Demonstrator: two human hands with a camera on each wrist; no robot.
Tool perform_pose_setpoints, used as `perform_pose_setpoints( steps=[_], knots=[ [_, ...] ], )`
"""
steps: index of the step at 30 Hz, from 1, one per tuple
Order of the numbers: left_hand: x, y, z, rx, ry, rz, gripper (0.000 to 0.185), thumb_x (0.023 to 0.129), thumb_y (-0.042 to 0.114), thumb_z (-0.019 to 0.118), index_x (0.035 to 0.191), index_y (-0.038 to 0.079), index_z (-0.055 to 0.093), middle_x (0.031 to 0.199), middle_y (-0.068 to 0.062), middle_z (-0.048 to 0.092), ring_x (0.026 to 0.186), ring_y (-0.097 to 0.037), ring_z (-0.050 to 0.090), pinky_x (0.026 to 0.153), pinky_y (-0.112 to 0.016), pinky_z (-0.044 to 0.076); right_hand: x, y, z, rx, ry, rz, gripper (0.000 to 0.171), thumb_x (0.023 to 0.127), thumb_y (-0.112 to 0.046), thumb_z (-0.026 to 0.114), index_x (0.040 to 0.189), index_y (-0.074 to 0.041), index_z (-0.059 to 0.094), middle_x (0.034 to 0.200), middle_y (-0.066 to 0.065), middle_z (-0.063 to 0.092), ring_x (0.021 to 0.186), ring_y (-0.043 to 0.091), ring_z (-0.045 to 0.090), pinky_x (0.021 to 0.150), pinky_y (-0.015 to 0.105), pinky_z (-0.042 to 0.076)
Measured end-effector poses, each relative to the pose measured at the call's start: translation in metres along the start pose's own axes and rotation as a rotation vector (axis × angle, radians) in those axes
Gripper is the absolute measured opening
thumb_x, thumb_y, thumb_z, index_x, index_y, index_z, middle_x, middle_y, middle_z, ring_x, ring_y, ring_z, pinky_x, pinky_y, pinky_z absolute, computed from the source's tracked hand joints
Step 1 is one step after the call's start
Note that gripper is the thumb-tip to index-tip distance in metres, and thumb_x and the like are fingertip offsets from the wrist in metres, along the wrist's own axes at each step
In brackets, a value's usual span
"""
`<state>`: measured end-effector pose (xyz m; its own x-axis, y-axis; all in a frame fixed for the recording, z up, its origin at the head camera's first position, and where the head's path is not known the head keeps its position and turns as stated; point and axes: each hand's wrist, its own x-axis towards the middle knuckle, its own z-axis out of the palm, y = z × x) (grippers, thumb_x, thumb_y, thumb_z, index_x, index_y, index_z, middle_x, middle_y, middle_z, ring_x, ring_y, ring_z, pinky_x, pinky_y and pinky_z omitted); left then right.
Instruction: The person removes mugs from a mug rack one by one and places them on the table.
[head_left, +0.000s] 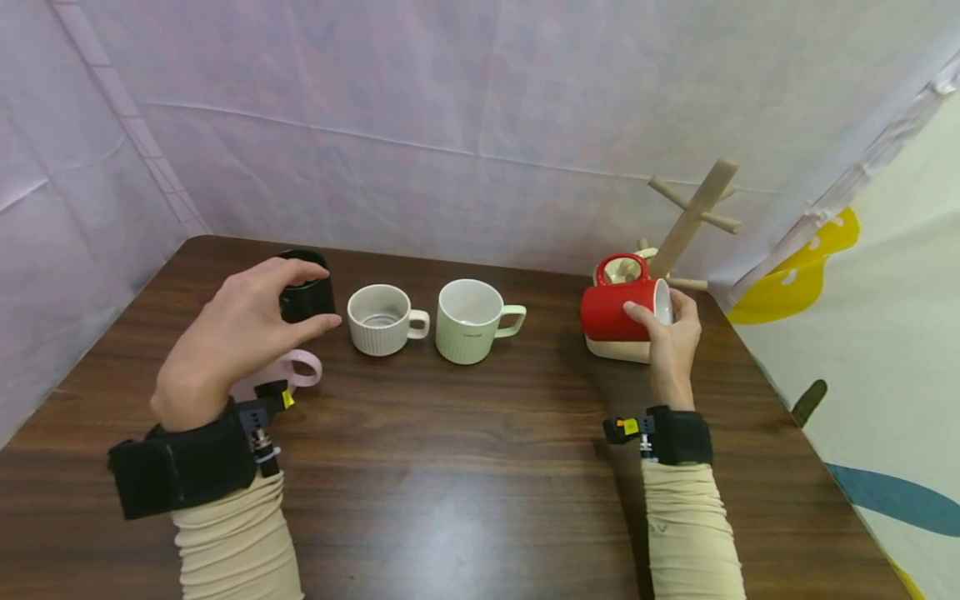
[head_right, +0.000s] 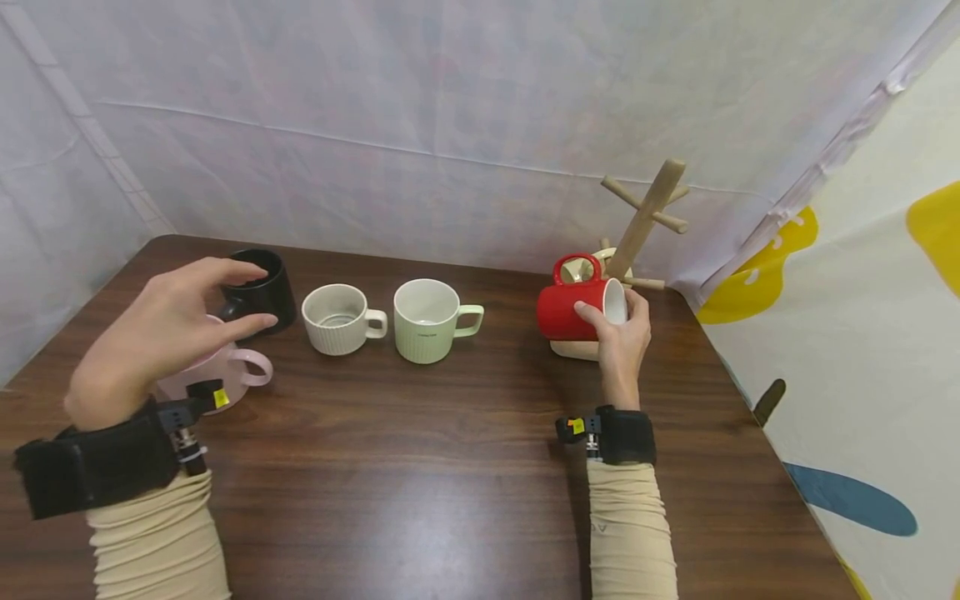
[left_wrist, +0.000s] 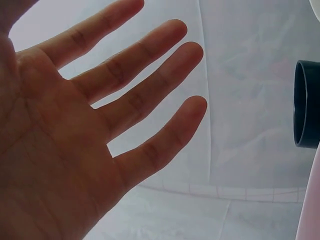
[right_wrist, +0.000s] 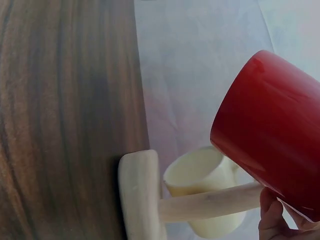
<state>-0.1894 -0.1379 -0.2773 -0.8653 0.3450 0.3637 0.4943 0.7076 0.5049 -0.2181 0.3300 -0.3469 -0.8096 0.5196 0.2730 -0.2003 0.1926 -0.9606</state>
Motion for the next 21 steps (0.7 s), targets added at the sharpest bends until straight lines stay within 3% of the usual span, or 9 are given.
perform_pose_setpoints(
  steps=[3, 10, 21],
  knots=[
    [0.001, 0.003, 0.001, 0.002, 0.002, 0.006, 0.05, 0.09, 0.019, 0.079, 0.132, -0.002, 0.059, 0.126, -0.024, 0.061, 0.108, -0.04, 0.058, 0.086, -0.056, 0.047, -0.002, -0.004, 0.0, 0.017, -0.018, -0.018, 0.068, 0.086, -0.017, 0.077, 0.144, 0.0, 0.045, 0.141, 0.011, 0.049, 0.124, 0.021, 0.043, 0.105, 0.036, 0.038],
    [0.004, 0.011, 0.005, -0.001, -0.004, 0.026, 0.045, 0.091, 0.017, 0.078, 0.129, 0.0, 0.062, 0.128, -0.022, 0.06, 0.122, -0.042, 0.053, 0.098, -0.06, 0.041, -0.005, -0.015, 0.001, 0.03, -0.02, -0.072, 0.066, 0.085, -0.013, 0.076, 0.143, 0.002, 0.048, 0.14, 0.012, 0.051, 0.123, 0.021, 0.044, 0.103, 0.036, 0.04],
    [0.011, 0.024, 0.011, 0.006, -0.03, 0.072, 0.04, 0.091, 0.017, 0.077, 0.126, 0.001, 0.065, 0.126, -0.02, 0.062, 0.117, -0.039, 0.057, 0.093, -0.057, 0.045, -0.008, -0.022, 0.001, 0.032, -0.023, -0.084, 0.067, 0.084, -0.012, 0.075, 0.144, 0.0, 0.047, 0.139, 0.011, 0.049, 0.122, 0.021, 0.043, 0.101, 0.037, 0.04]
  ],
)
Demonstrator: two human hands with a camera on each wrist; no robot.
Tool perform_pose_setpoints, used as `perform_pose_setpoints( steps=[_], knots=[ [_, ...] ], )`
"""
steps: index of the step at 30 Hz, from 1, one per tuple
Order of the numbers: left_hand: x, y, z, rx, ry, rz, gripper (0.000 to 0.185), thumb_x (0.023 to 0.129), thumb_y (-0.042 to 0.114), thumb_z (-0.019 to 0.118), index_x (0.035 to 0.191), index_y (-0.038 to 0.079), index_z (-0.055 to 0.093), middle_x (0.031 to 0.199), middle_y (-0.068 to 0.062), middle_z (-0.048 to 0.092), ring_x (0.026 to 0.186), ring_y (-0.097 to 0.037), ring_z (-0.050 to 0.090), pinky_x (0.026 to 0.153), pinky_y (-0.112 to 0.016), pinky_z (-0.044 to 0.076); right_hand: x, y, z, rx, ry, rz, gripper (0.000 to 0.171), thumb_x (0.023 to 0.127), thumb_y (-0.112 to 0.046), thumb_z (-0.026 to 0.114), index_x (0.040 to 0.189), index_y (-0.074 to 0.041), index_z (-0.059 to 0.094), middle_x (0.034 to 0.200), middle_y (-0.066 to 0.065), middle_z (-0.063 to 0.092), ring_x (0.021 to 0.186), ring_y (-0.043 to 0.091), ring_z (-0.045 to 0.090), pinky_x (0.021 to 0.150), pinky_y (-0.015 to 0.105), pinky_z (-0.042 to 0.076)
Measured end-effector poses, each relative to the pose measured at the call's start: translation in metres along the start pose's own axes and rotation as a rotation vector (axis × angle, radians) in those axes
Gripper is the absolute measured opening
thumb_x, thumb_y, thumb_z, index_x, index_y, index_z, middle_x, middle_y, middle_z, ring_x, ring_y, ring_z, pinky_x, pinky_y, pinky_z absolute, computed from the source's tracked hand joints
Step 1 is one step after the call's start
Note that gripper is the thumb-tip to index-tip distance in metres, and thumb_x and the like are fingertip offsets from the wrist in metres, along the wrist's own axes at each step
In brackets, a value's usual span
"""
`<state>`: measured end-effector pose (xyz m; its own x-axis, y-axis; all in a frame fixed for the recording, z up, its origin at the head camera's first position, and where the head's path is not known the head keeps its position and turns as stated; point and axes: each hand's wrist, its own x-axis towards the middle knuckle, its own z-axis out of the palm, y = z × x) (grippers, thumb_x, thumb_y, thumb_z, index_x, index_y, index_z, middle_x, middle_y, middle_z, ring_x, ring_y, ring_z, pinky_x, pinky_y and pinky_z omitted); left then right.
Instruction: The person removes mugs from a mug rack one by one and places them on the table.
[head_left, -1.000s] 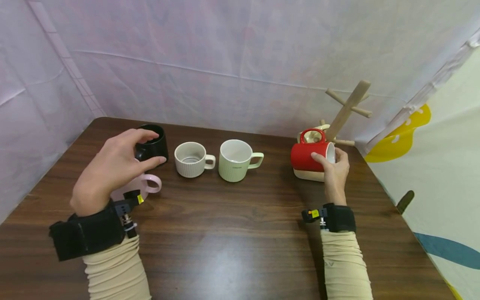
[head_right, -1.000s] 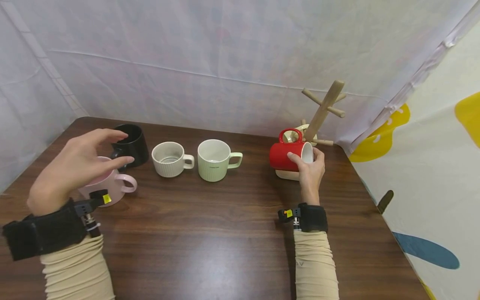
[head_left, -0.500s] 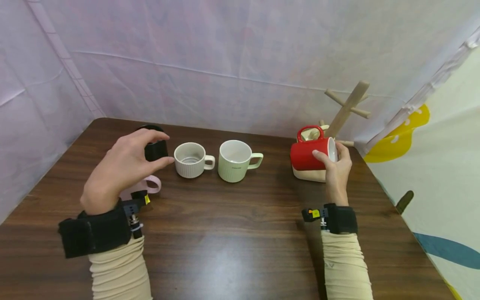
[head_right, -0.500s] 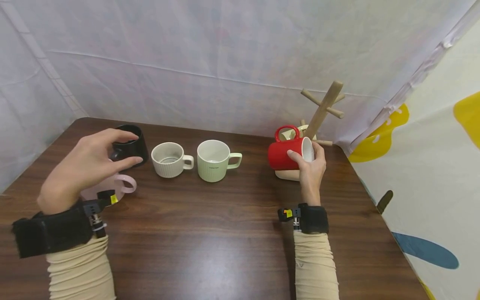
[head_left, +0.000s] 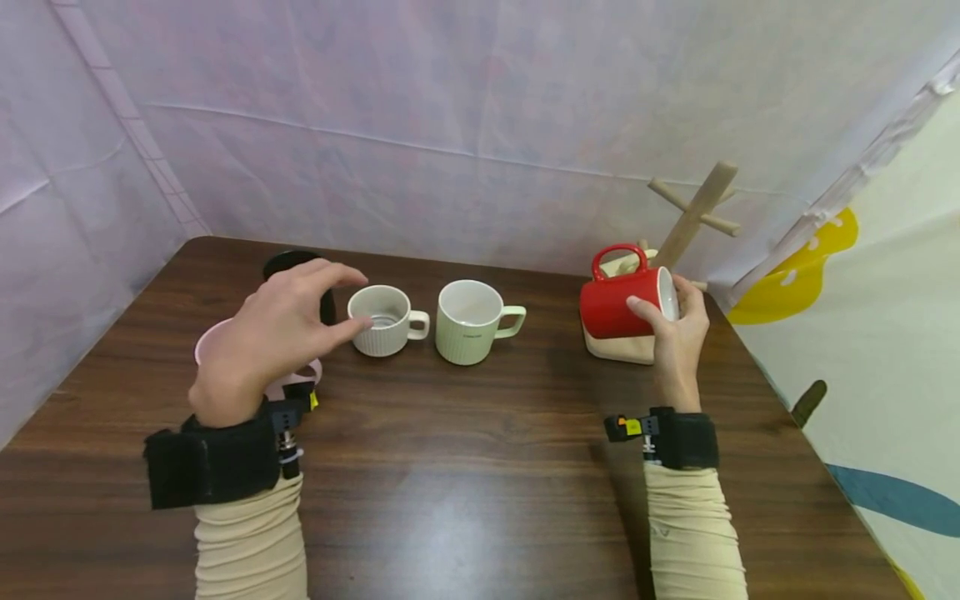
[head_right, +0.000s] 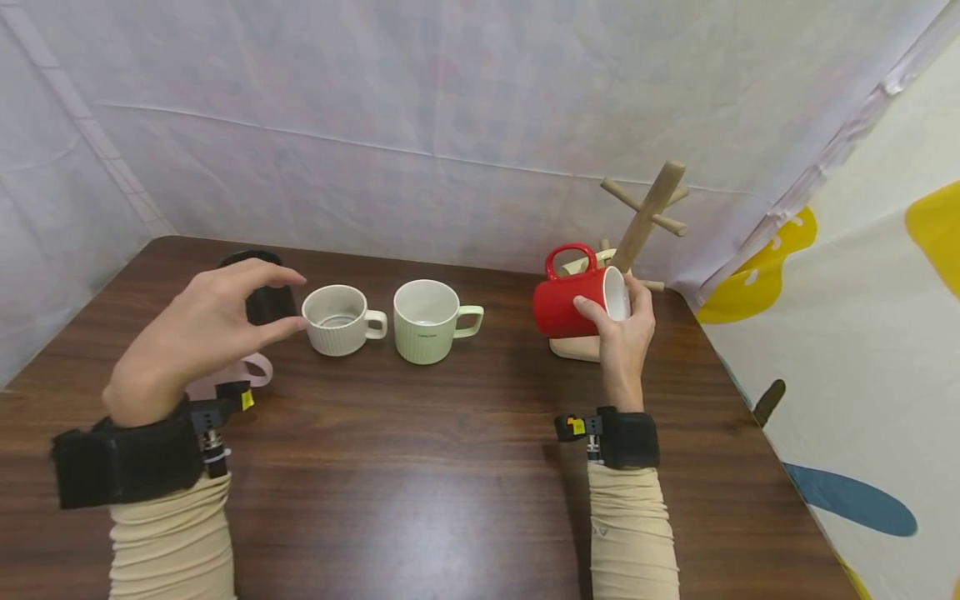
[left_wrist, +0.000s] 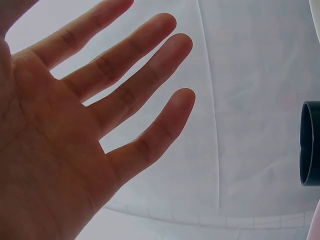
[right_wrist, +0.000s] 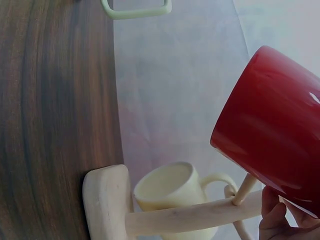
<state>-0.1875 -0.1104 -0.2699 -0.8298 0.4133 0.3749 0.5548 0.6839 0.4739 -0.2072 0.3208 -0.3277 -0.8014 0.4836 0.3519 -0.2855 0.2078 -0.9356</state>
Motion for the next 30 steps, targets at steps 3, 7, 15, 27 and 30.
perform_pose_setpoints(
  steps=[3, 7, 15, 27, 30],
  knots=[
    [0.002, 0.004, 0.002, 0.006, 0.001, 0.01, 0.039, 0.091, 0.017, 0.077, 0.125, 0.002, 0.065, 0.123, -0.019, 0.063, 0.112, -0.037, 0.059, 0.088, -0.055, 0.047, 0.0, -0.001, 0.0, 0.008, -0.004, -0.006, 0.067, 0.084, -0.012, 0.075, 0.144, 0.0, 0.047, 0.138, 0.01, 0.048, 0.122, 0.021, 0.044, 0.101, 0.038, 0.041],
    [0.005, 0.008, 0.005, 0.019, 0.011, 0.039, 0.036, 0.089, 0.017, 0.079, 0.121, 0.003, 0.068, 0.118, -0.016, 0.065, 0.105, -0.034, 0.061, 0.085, -0.052, 0.048, 0.0, -0.002, 0.0, 0.028, -0.011, -0.006, 0.069, 0.084, -0.01, 0.075, 0.145, 0.001, 0.045, 0.138, 0.011, 0.047, 0.121, 0.022, 0.044, 0.101, 0.037, 0.041],
    [0.011, 0.016, 0.015, 0.035, 0.029, 0.108, 0.033, 0.086, 0.016, 0.08, 0.115, 0.006, 0.07, 0.113, -0.014, 0.068, 0.1, -0.034, 0.063, 0.083, -0.053, 0.049, -0.001, -0.003, 0.0, 0.027, -0.027, -0.027, 0.069, 0.084, -0.01, 0.075, 0.145, 0.0, 0.043, 0.139, 0.011, 0.048, 0.121, 0.022, 0.043, 0.1, 0.038, 0.042],
    [0.016, 0.027, 0.019, 0.071, -0.014, 0.115, 0.033, 0.087, 0.019, 0.079, 0.116, 0.006, 0.07, 0.117, -0.013, 0.068, 0.101, -0.033, 0.064, 0.084, -0.051, 0.05, -0.001, -0.007, 0.001, 0.08, -0.021, -0.063, 0.065, 0.082, -0.005, 0.075, 0.139, 0.001, 0.046, 0.128, 0.009, 0.051, 0.116, 0.021, 0.046, 0.091, 0.033, 0.045],
    [0.017, 0.03, 0.021, 0.069, -0.015, 0.123, 0.032, 0.088, 0.021, 0.079, 0.116, 0.007, 0.07, 0.116, -0.013, 0.068, 0.101, -0.033, 0.064, 0.085, -0.052, 0.05, -0.002, -0.008, 0.001, 0.073, -0.024, -0.058, 0.066, 0.082, -0.006, 0.075, 0.14, 0.0, 0.044, 0.13, 0.009, 0.051, 0.117, 0.022, 0.045, 0.092, 0.035, 0.045]
  ],
)
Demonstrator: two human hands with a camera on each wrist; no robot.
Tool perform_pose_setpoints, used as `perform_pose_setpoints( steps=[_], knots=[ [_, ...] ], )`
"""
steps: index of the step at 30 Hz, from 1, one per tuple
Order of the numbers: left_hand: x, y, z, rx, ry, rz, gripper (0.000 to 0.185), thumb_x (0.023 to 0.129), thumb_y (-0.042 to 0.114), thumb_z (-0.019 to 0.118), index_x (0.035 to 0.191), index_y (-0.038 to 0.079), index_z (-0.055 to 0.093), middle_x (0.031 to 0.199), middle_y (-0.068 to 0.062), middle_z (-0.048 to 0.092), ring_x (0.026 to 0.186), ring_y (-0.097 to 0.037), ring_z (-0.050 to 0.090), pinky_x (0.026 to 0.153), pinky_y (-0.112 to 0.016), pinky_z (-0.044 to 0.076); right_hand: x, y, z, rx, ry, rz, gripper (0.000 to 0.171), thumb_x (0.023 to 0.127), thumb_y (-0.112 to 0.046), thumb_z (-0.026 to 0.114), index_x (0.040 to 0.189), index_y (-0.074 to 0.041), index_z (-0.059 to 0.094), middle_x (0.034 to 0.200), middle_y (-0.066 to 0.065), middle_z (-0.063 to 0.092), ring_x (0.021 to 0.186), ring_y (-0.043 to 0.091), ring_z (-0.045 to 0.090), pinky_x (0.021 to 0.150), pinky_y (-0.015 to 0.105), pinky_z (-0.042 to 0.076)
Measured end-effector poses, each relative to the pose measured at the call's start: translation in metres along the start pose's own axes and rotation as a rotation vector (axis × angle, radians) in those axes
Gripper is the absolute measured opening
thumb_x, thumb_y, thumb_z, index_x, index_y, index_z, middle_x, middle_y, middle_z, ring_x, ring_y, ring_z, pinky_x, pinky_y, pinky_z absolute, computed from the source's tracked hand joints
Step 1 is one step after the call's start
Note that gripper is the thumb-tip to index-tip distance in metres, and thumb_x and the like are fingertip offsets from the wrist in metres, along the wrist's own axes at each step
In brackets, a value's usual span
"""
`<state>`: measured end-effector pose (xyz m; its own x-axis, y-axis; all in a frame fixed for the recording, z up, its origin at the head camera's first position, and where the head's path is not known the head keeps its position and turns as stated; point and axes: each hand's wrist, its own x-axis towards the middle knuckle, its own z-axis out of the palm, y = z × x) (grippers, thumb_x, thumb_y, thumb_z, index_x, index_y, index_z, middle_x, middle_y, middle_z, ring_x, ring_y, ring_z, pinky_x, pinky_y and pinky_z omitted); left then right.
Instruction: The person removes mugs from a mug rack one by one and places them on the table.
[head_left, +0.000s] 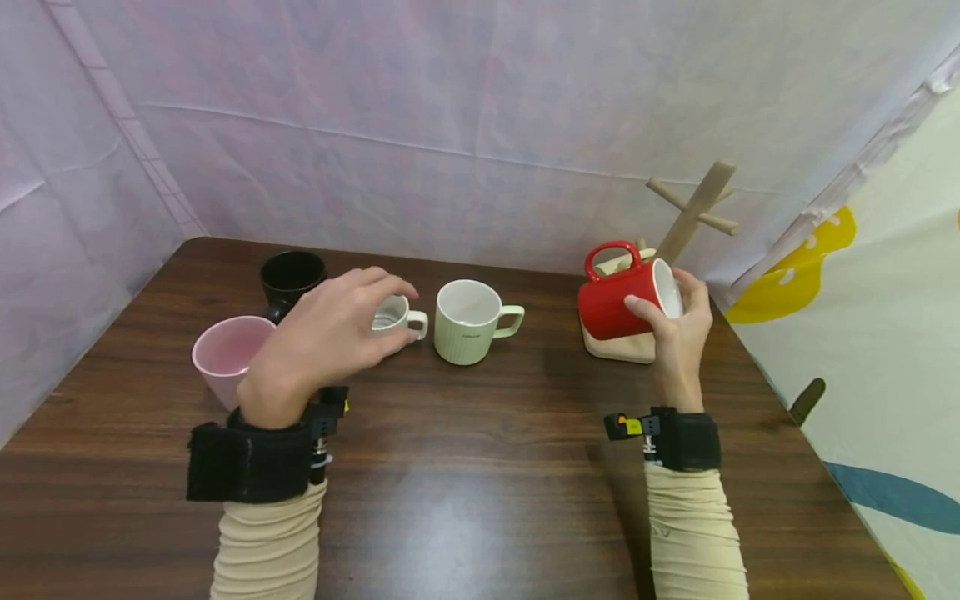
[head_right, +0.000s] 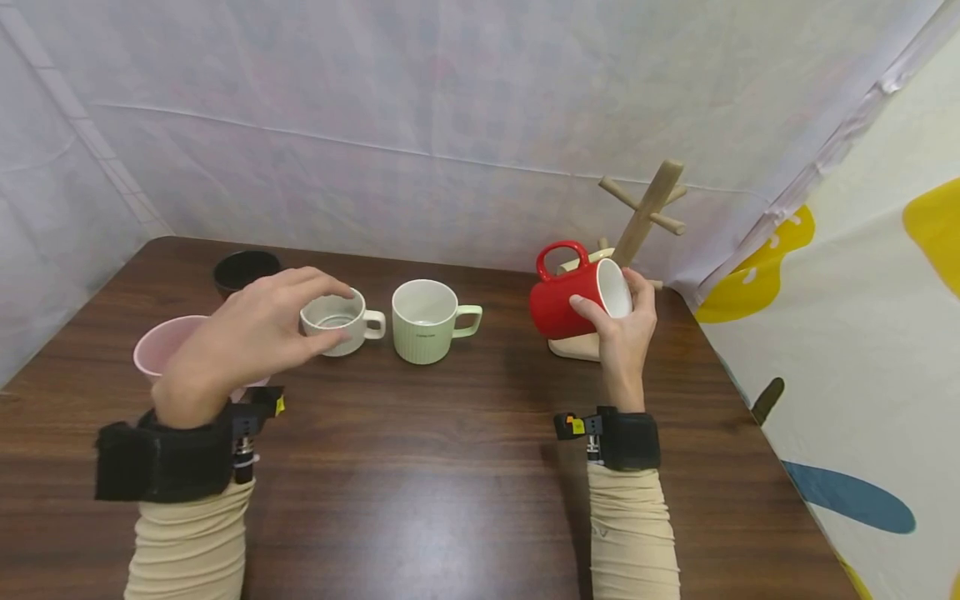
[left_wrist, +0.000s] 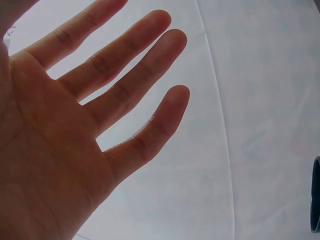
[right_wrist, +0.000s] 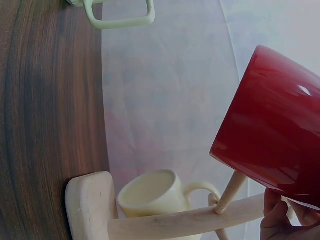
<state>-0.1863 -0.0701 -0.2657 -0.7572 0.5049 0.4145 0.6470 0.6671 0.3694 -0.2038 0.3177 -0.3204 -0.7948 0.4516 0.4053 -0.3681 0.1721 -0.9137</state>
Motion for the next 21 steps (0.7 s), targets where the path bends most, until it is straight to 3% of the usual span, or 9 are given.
perform_pose_setpoints(
  steps=[15, 21],
  knots=[
    [0.007, 0.01, 0.012, 0.036, -0.011, 0.069, 0.037, 0.083, 0.018, 0.084, 0.116, 0.005, 0.071, 0.113, -0.012, 0.069, 0.099, -0.032, 0.065, 0.082, -0.047, 0.053, -0.002, -0.005, -0.002, 0.003, -0.014, 0.002, 0.065, 0.083, -0.004, 0.075, 0.141, -0.003, 0.045, 0.135, 0.009, 0.05, 0.12, 0.022, 0.042, 0.096, 0.037, 0.047],
    [0.008, 0.01, 0.014, 0.048, 0.027, 0.111, 0.034, 0.082, 0.017, 0.085, 0.112, 0.005, 0.073, 0.109, -0.011, 0.069, 0.093, -0.029, 0.066, 0.076, -0.044, 0.054, -0.002, -0.006, -0.002, 0.006, -0.026, -0.027, 0.064, 0.083, -0.003, 0.076, 0.14, -0.001, 0.047, 0.133, 0.009, 0.051, 0.119, 0.023, 0.043, 0.094, 0.036, 0.047]
  ],
)
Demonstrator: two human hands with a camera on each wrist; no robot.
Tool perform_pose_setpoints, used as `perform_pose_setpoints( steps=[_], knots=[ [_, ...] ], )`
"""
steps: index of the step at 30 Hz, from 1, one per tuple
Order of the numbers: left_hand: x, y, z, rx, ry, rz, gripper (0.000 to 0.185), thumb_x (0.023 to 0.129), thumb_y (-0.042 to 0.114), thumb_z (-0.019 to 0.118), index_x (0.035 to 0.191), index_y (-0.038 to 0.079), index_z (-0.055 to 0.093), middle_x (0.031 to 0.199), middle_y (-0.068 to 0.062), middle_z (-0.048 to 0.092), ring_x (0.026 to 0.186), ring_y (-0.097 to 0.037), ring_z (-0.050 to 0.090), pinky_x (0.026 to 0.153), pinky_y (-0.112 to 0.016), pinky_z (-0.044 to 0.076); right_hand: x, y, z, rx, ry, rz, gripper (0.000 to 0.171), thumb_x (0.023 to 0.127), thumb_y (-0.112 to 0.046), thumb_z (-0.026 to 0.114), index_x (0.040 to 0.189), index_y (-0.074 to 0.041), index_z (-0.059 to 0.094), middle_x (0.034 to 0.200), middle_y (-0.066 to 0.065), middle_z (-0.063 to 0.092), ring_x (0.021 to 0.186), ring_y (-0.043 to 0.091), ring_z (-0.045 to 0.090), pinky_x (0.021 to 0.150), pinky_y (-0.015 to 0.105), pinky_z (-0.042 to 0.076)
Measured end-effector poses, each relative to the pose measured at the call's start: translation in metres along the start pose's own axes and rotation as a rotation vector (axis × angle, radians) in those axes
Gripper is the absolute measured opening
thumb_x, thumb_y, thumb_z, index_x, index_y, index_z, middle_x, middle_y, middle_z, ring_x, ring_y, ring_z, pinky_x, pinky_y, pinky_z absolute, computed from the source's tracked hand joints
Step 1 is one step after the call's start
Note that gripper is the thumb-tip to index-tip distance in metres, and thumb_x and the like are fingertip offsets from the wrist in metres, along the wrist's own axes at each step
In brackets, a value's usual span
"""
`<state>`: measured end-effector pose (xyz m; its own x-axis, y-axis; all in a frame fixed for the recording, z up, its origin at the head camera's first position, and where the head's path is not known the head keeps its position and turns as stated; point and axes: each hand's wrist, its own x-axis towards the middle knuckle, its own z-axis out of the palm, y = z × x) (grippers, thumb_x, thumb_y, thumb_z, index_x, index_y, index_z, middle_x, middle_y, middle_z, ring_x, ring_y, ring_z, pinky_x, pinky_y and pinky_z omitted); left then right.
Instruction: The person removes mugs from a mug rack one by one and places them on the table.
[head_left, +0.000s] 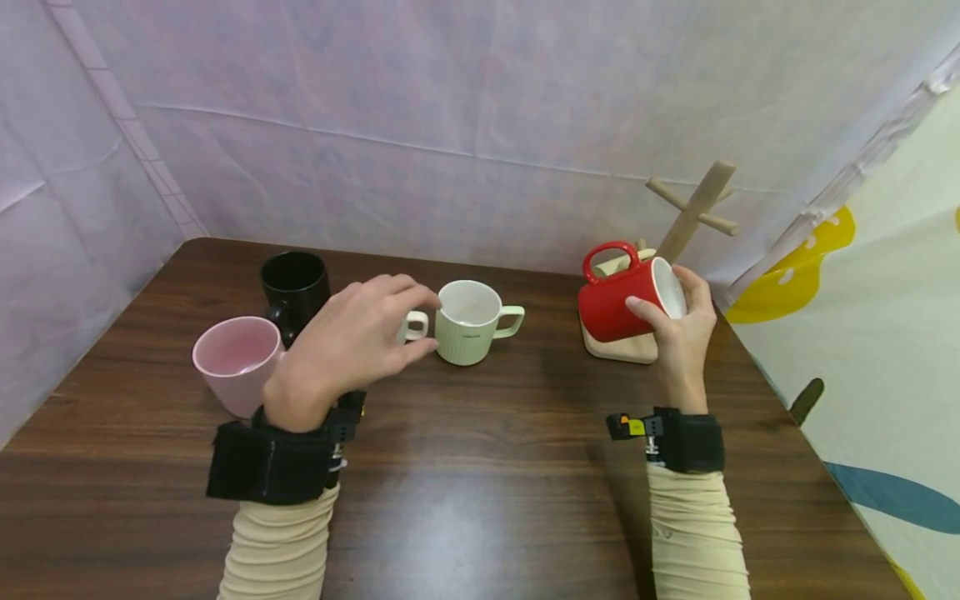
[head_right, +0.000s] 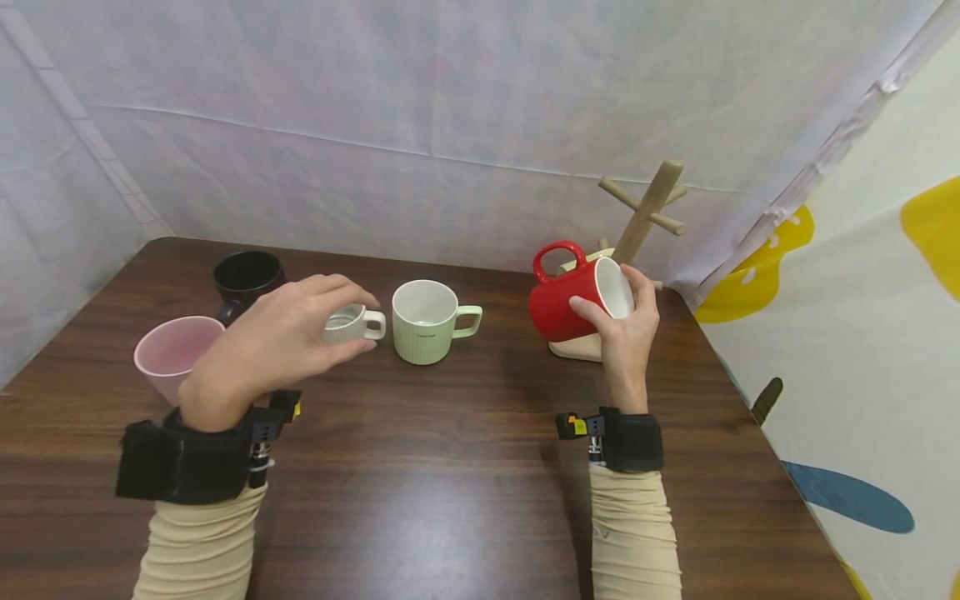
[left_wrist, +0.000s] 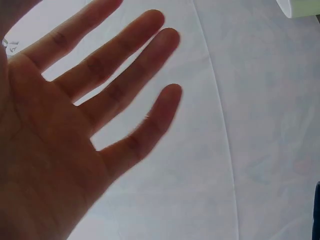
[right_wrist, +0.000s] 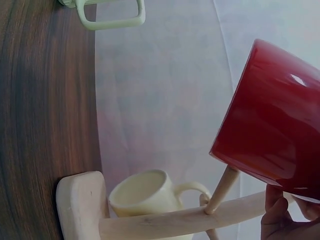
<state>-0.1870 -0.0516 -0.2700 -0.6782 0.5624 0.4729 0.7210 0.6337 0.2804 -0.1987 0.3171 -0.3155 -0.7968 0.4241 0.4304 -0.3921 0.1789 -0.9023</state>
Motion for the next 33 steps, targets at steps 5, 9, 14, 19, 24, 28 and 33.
perform_pose_setpoints(
  steps=[5, 9, 14, 19, 24, 28, 33],
  knots=[
    [0.003, 0.002, 0.003, 0.011, 0.078, 0.088, 0.027, 0.081, 0.013, 0.085, 0.104, 0.005, 0.074, 0.101, -0.009, 0.07, 0.084, -0.026, 0.065, 0.07, -0.04, 0.053, 0.0, -0.001, -0.001, -0.004, -0.015, -0.035, 0.064, 0.081, -0.002, 0.075, 0.139, 0.001, 0.048, 0.13, 0.007, 0.054, 0.115, 0.024, 0.045, 0.09, 0.033, 0.047],
    [0.004, 0.004, 0.006, 0.016, 0.109, 0.139, 0.024, 0.081, 0.01, 0.085, 0.101, 0.005, 0.074, 0.097, -0.009, 0.07, 0.079, -0.024, 0.064, 0.069, -0.04, 0.051, 0.0, -0.002, -0.002, -0.007, -0.03, -0.057, 0.061, 0.081, 0.0, 0.074, 0.137, 0.001, 0.05, 0.127, 0.006, 0.056, 0.113, 0.024, 0.048, 0.088, 0.032, 0.048],
    [0.006, 0.007, 0.009, 0.038, 0.104, 0.158, 0.022, 0.081, 0.011, 0.085, 0.099, 0.005, 0.074, 0.093, -0.008, 0.068, 0.074, -0.022, 0.06, 0.067, -0.039, 0.049, 0.0, -0.004, -0.003, -0.004, -0.045, -0.063, 0.06, 0.08, 0.002, 0.074, 0.136, 0.001, 0.053, 0.124, 0.005, 0.058, 0.11, 0.024, 0.05, 0.086, 0.032, 0.047],
    [0.009, 0.009, 0.014, 0.052, 0.117, 0.199, 0.02, 0.081, 0.01, 0.083, 0.098, 0.006, 0.073, 0.09, -0.006, 0.068, 0.071, -0.022, 0.059, 0.064, -0.039, 0.048, -0.001, -0.006, -0.004, -0.015, -0.066, -0.078, 0.06, 0.08, 0.002, 0.074, 0.137, 0.002, 0.054, 0.124, 0.005, 0.058, 0.109, 0.024, 0.05, 0.086, 0.033, 0.046],
    [0.011, 0.011, 0.017, 0.068, 0.125, 0.236, 0.02, 0.081, 0.011, 0.084, 0.096, 0.005, 0.073, 0.093, -0.007, 0.07, 0.075, -0.024, 0.061, 0.064, -0.04, 0.05, -0.002, -0.007, -0.006, -0.042, -0.084, -0.082, 0.06, 0.08, 0.001, 0.074, 0.136, -0.001, 0.055, 0.125, 0.006, 0.058, 0.11, 0.025, 0.05, 0.086, 0.033, 0.046],
    [0.011, 0.013, 0.018, 0.072, 0.113, 0.24, 0.02, 0.081, 0.013, 0.085, 0.095, 0.005, 0.073, 0.094, -0.007, 0.07, 0.077, -0.025, 0.062, 0.065, -0.04, 0.05, -0.003, -0.008, -0.006, -0.08, -0.098, -0.08, 0.059, 0.081, -0.001, 0.075, 0.137, -0.003, 0.056, 0.127, 0.006, 0.058, 0.11, 0.025, 0.05, 0.087, 0.033, 0.046],
    [0.012, 0.014, 0.018, 0.067, 0.101, 0.236, 0.02, 0.081, 0.013, 0.085, 0.096, 0.005, 0.073, 0.094, -0.007, 0.07, 0.079, -0.025, 0.063, 0.066, -0.04, 0.05, -0.003, -0.008, -0.006, -0.113, -0.116, -0.085, 0.06, 0.082, -0.004, 0.076, 0.138, -0.005, 0.056, 0.13, 0.006, 0.057, 0.112, 0.026, 0.05, 0.089, 0.034, 0.046]
  ],
)
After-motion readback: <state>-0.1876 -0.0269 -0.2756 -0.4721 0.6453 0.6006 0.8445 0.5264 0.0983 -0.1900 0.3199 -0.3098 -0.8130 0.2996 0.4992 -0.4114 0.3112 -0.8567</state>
